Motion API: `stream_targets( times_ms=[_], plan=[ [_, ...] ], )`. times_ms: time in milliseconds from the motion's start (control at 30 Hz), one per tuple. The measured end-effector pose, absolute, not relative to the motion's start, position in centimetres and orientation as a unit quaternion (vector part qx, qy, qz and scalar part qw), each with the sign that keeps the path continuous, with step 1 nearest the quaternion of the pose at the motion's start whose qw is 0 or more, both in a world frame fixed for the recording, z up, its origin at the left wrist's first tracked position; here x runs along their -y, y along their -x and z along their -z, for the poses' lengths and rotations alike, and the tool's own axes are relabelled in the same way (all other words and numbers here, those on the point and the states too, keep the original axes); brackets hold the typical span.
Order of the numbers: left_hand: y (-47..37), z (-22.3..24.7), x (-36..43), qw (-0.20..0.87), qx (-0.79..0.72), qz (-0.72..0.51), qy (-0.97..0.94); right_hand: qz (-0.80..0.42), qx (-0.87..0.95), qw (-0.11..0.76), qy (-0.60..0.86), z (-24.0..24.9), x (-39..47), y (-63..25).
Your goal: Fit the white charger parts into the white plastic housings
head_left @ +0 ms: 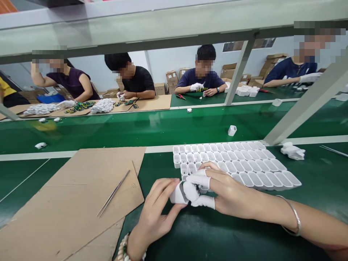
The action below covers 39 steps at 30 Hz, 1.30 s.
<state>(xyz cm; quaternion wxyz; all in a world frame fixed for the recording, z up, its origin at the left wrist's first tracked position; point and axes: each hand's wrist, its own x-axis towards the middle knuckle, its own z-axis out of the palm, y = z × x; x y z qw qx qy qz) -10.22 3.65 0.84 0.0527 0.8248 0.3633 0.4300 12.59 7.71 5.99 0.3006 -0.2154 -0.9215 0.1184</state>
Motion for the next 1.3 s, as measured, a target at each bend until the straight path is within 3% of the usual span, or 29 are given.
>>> stream_targets(
  times_ms=[700, 967, 1300],
  plan=[
    [9.7, 0.2, -3.7, 0.073, -0.373, -0.412, -0.828, -0.131, 0.94, 0.2, 0.244, -5.3, -8.4, -12.5],
    [9.7, -0.2, -3.6, 0.091, -0.405, -0.454, -0.788, -0.042, 0.909, 0.378, 0.174, -4.7, -8.6, -11.9],
    [9.5, 0.3, -3.2, 0.083, -0.402, -0.496, -0.765, -0.045, 0.927, 0.339, 0.153, -3.8, -8.0, -11.3]
  ],
)
